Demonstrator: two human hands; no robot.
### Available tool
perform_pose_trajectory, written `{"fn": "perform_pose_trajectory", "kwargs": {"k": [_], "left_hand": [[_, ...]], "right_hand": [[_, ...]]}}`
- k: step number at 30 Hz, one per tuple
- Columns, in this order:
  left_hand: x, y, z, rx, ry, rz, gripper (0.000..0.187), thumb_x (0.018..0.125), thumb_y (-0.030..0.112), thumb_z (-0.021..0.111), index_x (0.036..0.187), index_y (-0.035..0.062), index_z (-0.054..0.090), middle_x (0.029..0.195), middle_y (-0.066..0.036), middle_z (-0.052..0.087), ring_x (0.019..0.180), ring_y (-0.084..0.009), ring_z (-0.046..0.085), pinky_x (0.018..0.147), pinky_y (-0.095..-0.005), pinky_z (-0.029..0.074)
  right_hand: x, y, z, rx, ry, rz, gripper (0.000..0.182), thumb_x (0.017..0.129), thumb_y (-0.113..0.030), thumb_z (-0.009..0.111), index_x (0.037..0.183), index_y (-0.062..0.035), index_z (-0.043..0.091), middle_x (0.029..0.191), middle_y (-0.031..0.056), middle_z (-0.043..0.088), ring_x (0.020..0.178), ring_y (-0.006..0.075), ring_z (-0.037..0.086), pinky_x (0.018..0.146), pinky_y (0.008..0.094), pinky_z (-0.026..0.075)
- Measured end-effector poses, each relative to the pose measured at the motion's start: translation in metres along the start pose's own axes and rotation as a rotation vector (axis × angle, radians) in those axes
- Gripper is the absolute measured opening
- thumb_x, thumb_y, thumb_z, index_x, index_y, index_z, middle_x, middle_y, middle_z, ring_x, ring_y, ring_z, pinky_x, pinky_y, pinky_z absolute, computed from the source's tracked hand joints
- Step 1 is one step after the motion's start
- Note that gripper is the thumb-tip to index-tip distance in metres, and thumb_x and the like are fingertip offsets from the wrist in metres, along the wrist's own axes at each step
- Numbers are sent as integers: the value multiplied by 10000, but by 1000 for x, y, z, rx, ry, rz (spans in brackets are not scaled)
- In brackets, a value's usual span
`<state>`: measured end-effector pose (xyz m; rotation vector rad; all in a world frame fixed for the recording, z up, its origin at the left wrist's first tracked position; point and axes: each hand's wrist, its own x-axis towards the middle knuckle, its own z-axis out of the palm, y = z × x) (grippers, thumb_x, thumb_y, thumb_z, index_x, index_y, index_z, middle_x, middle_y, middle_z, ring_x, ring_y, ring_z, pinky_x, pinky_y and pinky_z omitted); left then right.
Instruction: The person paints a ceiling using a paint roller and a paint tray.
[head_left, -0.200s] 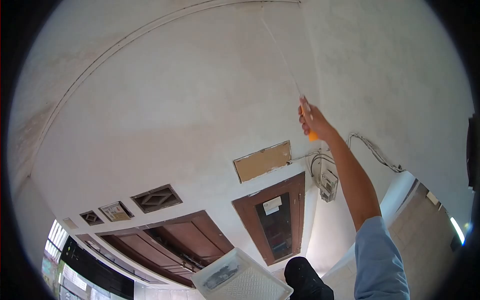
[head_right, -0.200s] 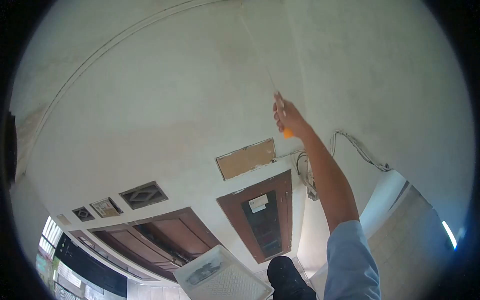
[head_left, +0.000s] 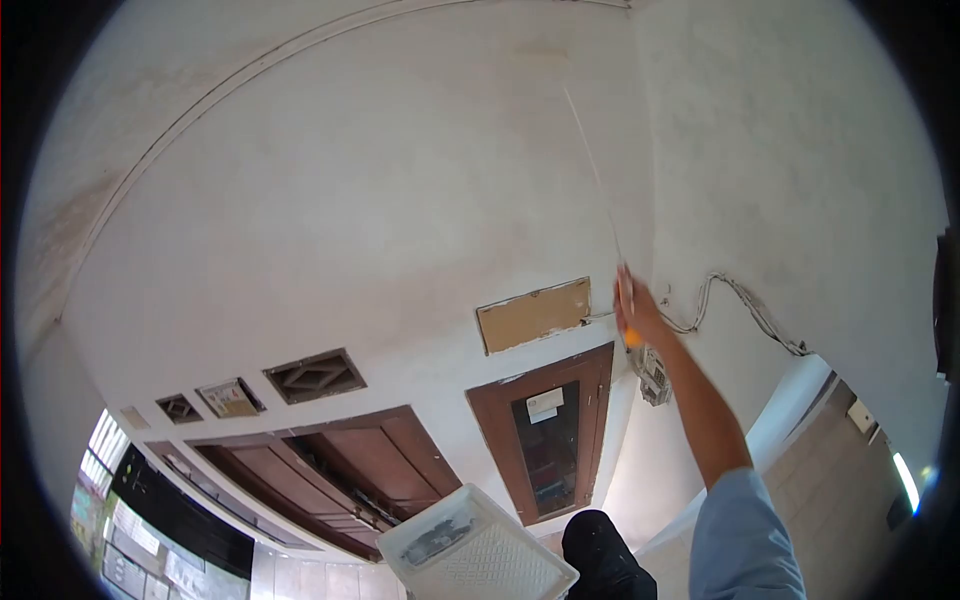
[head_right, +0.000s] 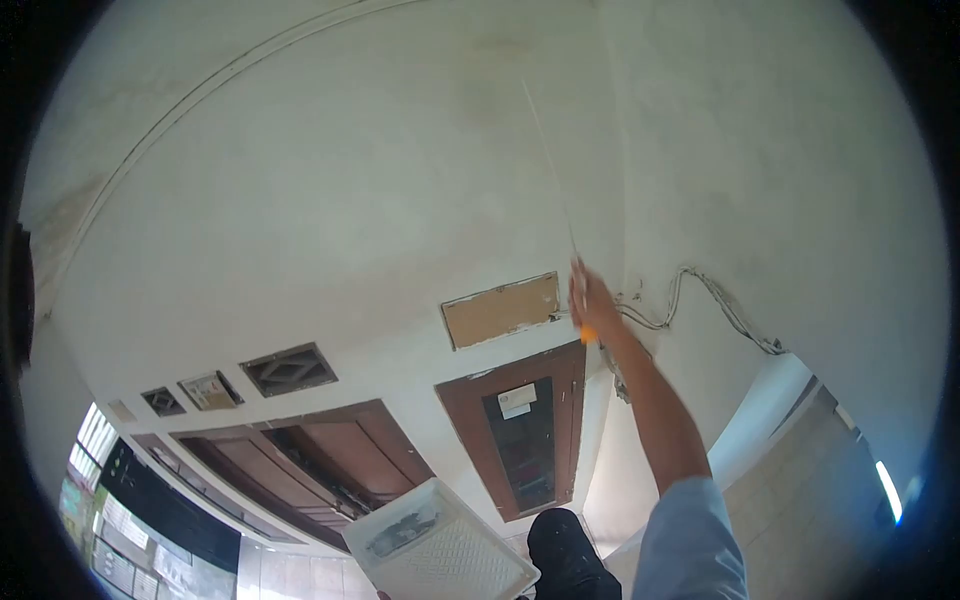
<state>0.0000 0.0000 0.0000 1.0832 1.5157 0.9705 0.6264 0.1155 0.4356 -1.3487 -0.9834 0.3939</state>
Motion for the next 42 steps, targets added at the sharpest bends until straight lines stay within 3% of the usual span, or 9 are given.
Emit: {"fn": "perform_pose_trajectory", "kwargs": {"k": [3, 8, 10, 13, 16, 22, 27, 33, 42], "left_hand": [[4, 55, 24, -14, -29, -35, 719, 968, 630, 255, 1297, 65, 553, 631, 29, 349, 551, -127, 318, 893, -358, 485], [8, 100, 44, -30, -110, -63, 740, 962, 640, 246, 1307, 54, 537, 706, 3, 380, 621, -149, 352, 899, -364, 484], [5, 105, 47, -35, -129, -74, 748, 960, 644, 243, 1311, 49, 530, 736, -8, 393, 649, -158, 365, 901, -367, 484], [4, 110, 50, -40, -146, -81, 761, 956, 650, 238, 1317, 43, 520, 781, -24, 411, 691, -171, 386, 905, -370, 484], [0, 113, 51, -35, -160, -94, 774, 953, 656, 233, 1323, 36, 510, 826, -40, 430, 733, -184, 406, 908, -374, 484], [-5, 120, 56, -11, -192, -96, 800, 946, 668, 222, 1335, 22, 491, 915, -72, 468, 817, -211, 447, 915, -382, 484], [-7, 125, 57, -9, -202, -107, 822, 940, 678, 214, 1345, 11, 474, 990, -98, 499, 887, -233, 481, 921, -388, 484], [-12, 123, 49, -35, -189, -132, 850, 933, 690, 203, 1357, -2, 455, 1080, -130, 536, 971, -259, 522, 928, -395, 484], [-39, 114, 24, -89, -120, -153, 891, 923, 708, 188, 1375, -23, 425, 1214, -178, 593, 1097, -298, 583, 939, -407, 484]], "right_hand": [[-66, 102, 10, -53, 1, -52, 344, 1009, -406, 380, 843, -110, 434, 564, 0, 438, 383, 99, 448, 351, 253, 381], [-153, 176, 9, 1, 22, 222, 378, 997, -466, 377, 827, -130, 412, 567, -5, 403, 389, 108, 424, 363, 275, 396], [-175, 163, 11, -11, 12, 385, 439, 976, -548, 364, 802, -146, 389, 563, -6, 399, 388, 110, 412, 357, 284, 390], [-162, 157, -1, 15, 7, 333, 411, 980, -517, 380, 820, -139, 404, 578, -3, 412, 402, 109, 426, 365, 279, 393], [-115, 129, -27, -92, -6, 75, 368, 990, -449, 393, 857, -108, 431, 612, 6, 447, 438, 105, 476, 397, 264, 432], [-19, -50, -52, -73, -103, 48, 588, 950, -638, 326, 834, -80, 471, 626, 3, 453, 424, 92, 456, 402, 249, 405], [-16, -29, -43, -29, -87, 42, 589, 938, -657, 340, 844, -90, 469, 610, -1, 447, 435, 92, 448, 416, 256, 405], [-146, 154, -25, 89, -227, 295, 519, 982, -575, 325, 819, -103, 464, 571, 8, 430, 452, 102, 472, 452, 267, 441], [-307, 139, -45, -2, 3, 557, 462, 980, -519, 415, 735, -128, 444, 481, -34, 391, 331, 78, 375, 315, 230, 334]]}}
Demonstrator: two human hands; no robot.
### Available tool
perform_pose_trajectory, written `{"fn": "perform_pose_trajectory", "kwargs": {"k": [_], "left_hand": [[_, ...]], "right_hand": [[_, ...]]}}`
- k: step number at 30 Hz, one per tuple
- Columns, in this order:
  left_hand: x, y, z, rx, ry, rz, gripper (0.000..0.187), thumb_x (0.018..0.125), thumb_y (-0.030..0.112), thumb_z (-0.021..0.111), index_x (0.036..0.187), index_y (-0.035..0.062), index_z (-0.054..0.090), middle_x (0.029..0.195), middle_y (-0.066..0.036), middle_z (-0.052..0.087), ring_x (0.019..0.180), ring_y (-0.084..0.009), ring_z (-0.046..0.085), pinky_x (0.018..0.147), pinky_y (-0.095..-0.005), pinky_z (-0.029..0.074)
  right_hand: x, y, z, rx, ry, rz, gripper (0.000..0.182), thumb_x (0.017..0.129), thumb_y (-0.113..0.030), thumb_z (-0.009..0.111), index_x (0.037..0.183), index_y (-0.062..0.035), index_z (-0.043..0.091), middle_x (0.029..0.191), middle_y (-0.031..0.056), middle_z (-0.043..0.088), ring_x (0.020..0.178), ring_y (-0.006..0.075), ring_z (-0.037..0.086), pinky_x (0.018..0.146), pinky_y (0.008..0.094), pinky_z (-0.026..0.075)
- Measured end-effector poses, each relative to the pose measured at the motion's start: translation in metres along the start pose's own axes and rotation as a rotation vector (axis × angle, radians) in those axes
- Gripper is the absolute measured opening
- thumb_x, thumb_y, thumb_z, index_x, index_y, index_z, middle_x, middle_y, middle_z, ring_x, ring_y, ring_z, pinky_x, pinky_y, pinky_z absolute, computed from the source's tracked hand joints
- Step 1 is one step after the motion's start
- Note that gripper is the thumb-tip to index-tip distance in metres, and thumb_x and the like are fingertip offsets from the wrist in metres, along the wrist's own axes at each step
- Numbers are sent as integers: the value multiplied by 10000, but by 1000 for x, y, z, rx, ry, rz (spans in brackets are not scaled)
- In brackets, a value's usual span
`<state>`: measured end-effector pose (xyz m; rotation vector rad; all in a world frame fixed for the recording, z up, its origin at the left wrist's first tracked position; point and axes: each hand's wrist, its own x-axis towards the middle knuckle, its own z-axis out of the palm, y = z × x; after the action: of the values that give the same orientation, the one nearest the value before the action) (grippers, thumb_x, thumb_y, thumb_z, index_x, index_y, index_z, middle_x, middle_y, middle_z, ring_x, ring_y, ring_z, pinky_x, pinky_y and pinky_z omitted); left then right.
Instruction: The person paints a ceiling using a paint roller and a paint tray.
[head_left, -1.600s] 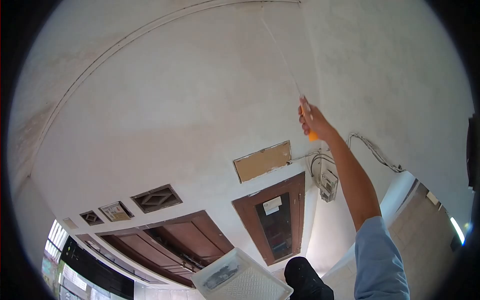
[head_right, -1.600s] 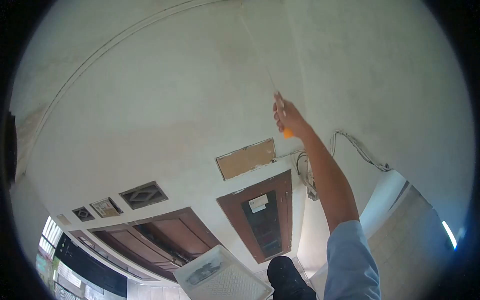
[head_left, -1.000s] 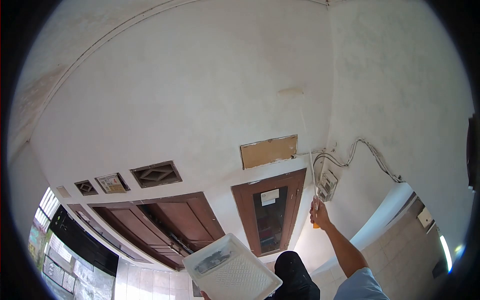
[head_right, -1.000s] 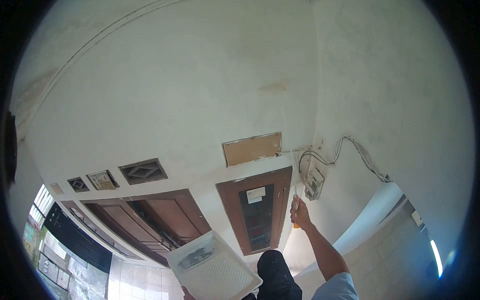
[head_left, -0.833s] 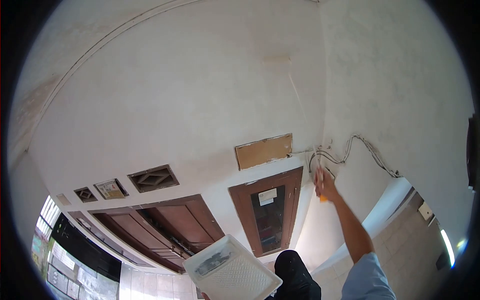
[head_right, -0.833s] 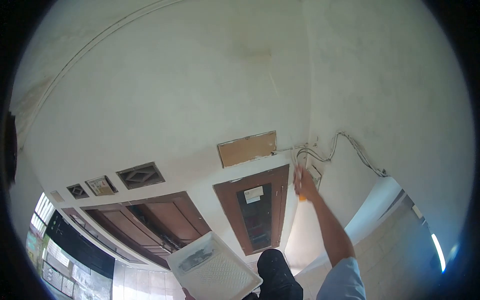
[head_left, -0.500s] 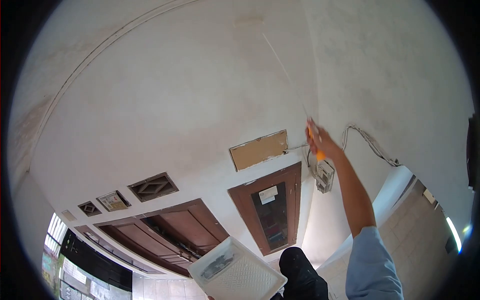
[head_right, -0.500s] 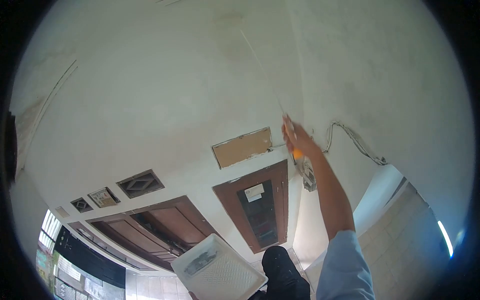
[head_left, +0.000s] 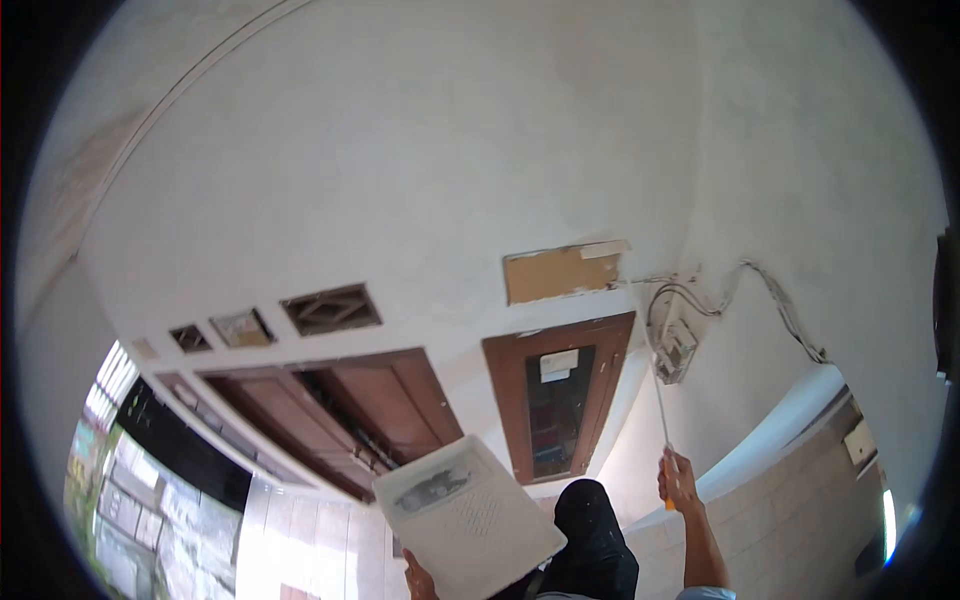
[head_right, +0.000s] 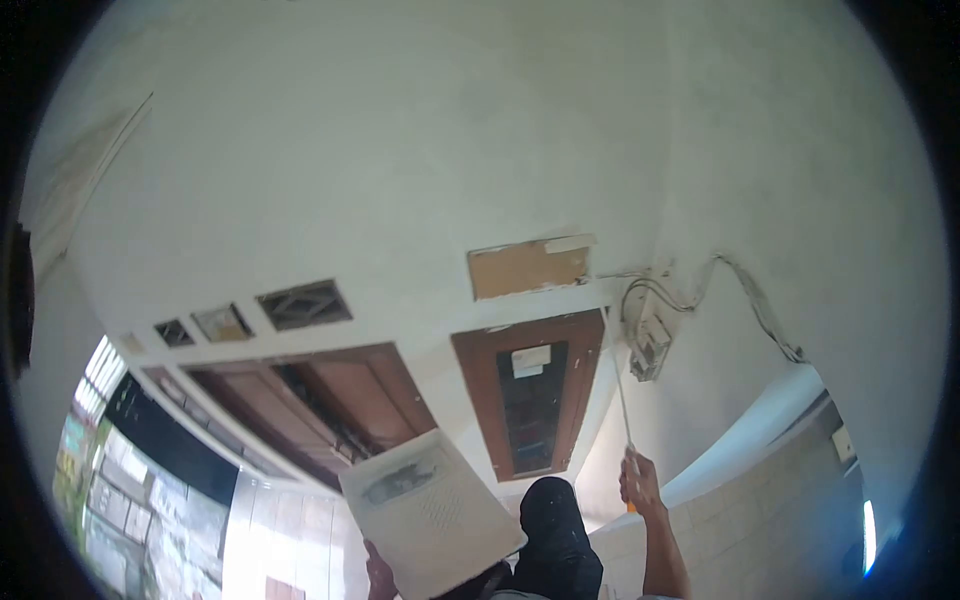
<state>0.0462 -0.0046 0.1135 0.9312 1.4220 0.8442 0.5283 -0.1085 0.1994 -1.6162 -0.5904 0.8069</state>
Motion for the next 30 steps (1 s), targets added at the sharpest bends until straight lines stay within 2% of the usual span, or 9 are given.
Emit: {"fn": "perform_pose_trajectory", "kwargs": {"k": [4, 7, 11, 16, 20, 22, 25, 28, 30], "left_hand": [[-11, 19, 5, -60, 129, 4, 791, 977, 614, 228, 1312, -52, 491, 1211, -191, 608, 1077, -284, 606, 924, -391, 494], [-3, 18, 0, -28, 182, 55, 802, 977, 619, 220, 1246, -61, 551, 1131, -183, 646, 1046, -251, 614, 922, -352, 482], [-18, 49, 5, -21, 238, 88, 827, 972, 634, 219, 1192, -77, 579, 1088, -173, 653, 981, -232, 613, 883, -338, 476], [-14, 53, 5, -89, 377, 104, 814, 976, 625, 238, 1155, -87, 590, 1036, -161, 663, 949, -224, 616, 861, -336, 470], [-20, 71, 5, 3, 420, 171, 762, 994, 583, 257, 1112, -88, 598, 981, -195, 668, 945, -219, 617, 864, -333, 455], [-15, 66, 4, 23, 467, 199, 697, 1012, 530, 270, 1075, -76, 609, 932, -201, 674, 908, -241, 614, 848, -367, 452], [-19, 73, 11, 85, 529, 291, 681, 1008, 526, 292, 1034, -74, 612, 910, -223, 669, 883, -309, 629, 831, -410, 452], [-16, 74, 11, 166, 514, 224, 678, 998, 533, 309, 987, -73, 612, 897, -287, 639, 919, -424, 621, 828, -447, 451], [-14, 73, 13, 107, 485, 226, 682, 995, 537, 309, 963, -72, 614, 877, -309, 626, 920, -469, 607, 818, -466, 450]], "right_hand": [[-57, -14, -9, -31, -119, 128, 503, 973, -550, 402, 736, -108, 439, 479, -21, 389, 338, 74, 378, 321, 224, 339], [-95, -32, -18, -159, -291, 52, 525, 963, -567, 407, 742, -92, 442, 480, -14, 388, 346, 72, 383, 320, 226, 332], [-117, -29, -24, -287, -491, 41, 390, 1003, -355, 451, 739, -73, 498, 517, -22, 440, 381, 49, 409, 345, 218, 326], [-111, -30, -4, -710, -632, -236, 169, 927, -138, 566, 859, 16, 559, 678, 156, 568, 607, 316, 607, 598, 373, 491], [-102, -34, 19, -888, -537, -538, 148, 926, -136, 560, 929, 9, 587, 777, 175, 604, 674, 316, 629, 598, 356, 482], [-95, -30, 23, -1048, -511, -620, 197, 944, -179, 545, 1034, -17, 613, 857, 171, 639, 721, 312, 644, 623, 364, 489], [-95, -44, 28, -904, -494, -332, 273, 950, -225, 588, 1151, -41, 592, 793, 138, 666, 703, 268, 668, 607, 398, 491], [-92, -63, 6, -1214, -670, -638, 401, 932, -64, 569, 1328, -53, 511, 1286, 199, 568, 1182, 318, 566, 978, 329, 472], [-90, -62, -5, -980, -661, -469, 336, 936, -34, 537, 1271, -12, 543, 1232, 201, 598, 1118, 302, 603, 927, 305, 493]]}}
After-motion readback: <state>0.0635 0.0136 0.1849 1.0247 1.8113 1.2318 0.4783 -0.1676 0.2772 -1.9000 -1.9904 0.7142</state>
